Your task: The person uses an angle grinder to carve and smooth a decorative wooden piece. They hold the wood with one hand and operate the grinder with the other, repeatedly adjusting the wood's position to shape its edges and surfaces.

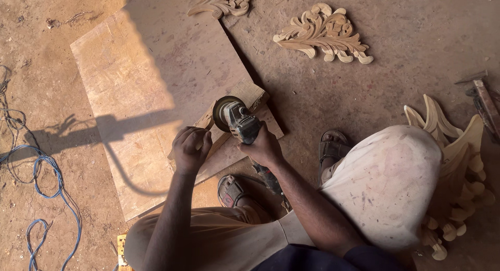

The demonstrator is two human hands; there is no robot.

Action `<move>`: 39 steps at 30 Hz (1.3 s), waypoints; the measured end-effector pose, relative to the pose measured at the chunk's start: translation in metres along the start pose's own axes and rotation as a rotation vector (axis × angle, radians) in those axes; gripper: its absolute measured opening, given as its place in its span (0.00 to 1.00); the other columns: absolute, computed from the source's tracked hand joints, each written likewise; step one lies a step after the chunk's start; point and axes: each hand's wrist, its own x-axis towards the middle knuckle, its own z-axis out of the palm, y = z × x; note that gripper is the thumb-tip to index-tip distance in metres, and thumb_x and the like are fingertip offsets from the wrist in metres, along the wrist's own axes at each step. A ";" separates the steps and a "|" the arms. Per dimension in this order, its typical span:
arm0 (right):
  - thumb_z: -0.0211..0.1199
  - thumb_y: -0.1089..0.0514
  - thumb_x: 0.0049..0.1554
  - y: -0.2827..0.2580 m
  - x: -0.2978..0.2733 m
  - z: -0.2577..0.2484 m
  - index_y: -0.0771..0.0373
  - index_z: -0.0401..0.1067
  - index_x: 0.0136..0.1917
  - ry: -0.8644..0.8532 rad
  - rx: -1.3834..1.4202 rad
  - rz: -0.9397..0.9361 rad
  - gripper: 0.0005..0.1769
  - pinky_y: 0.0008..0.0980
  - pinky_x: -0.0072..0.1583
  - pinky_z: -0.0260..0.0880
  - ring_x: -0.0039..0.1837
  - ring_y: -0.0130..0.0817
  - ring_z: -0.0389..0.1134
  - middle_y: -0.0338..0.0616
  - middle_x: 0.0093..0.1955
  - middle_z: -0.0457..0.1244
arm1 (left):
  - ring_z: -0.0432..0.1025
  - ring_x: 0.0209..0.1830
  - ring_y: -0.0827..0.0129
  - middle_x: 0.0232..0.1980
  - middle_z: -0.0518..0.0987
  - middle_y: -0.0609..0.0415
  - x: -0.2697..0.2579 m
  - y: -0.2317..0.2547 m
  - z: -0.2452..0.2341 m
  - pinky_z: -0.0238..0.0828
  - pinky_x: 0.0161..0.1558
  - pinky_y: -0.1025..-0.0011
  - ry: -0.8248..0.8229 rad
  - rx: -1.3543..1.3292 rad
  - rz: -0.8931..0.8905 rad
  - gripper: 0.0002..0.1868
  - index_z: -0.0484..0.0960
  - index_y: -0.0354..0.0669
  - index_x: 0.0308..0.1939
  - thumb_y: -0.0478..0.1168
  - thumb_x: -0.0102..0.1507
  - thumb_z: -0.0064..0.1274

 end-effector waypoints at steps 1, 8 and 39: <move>0.76 0.51 0.44 -0.005 -0.002 -0.001 0.65 0.58 0.64 0.003 -0.037 0.001 0.41 0.43 0.53 0.76 0.52 0.43 0.75 0.49 0.50 0.69 | 0.79 0.37 0.58 0.37 0.84 0.50 0.000 0.001 0.000 0.76 0.40 0.63 -0.003 0.003 0.005 0.06 0.79 0.40 0.35 0.30 0.62 0.62; 0.76 0.54 0.43 0.002 0.004 0.001 0.65 0.62 0.60 0.043 0.091 -0.063 0.37 0.41 0.51 0.77 0.50 0.38 0.73 0.43 0.48 0.67 | 0.80 0.39 0.59 0.38 0.84 0.51 -0.002 0.005 0.002 0.77 0.43 0.63 -0.014 -0.003 0.032 0.06 0.80 0.41 0.35 0.31 0.62 0.63; 0.74 0.60 0.48 0.044 0.020 -0.091 0.63 0.71 0.52 0.284 0.885 0.164 0.20 0.36 0.44 0.73 0.41 0.32 0.69 0.39 0.43 0.66 | 0.66 0.66 0.46 0.66 0.69 0.40 -0.075 -0.149 0.139 0.64 0.65 0.53 -0.179 0.328 -0.893 0.38 0.68 0.46 0.69 0.59 0.62 0.63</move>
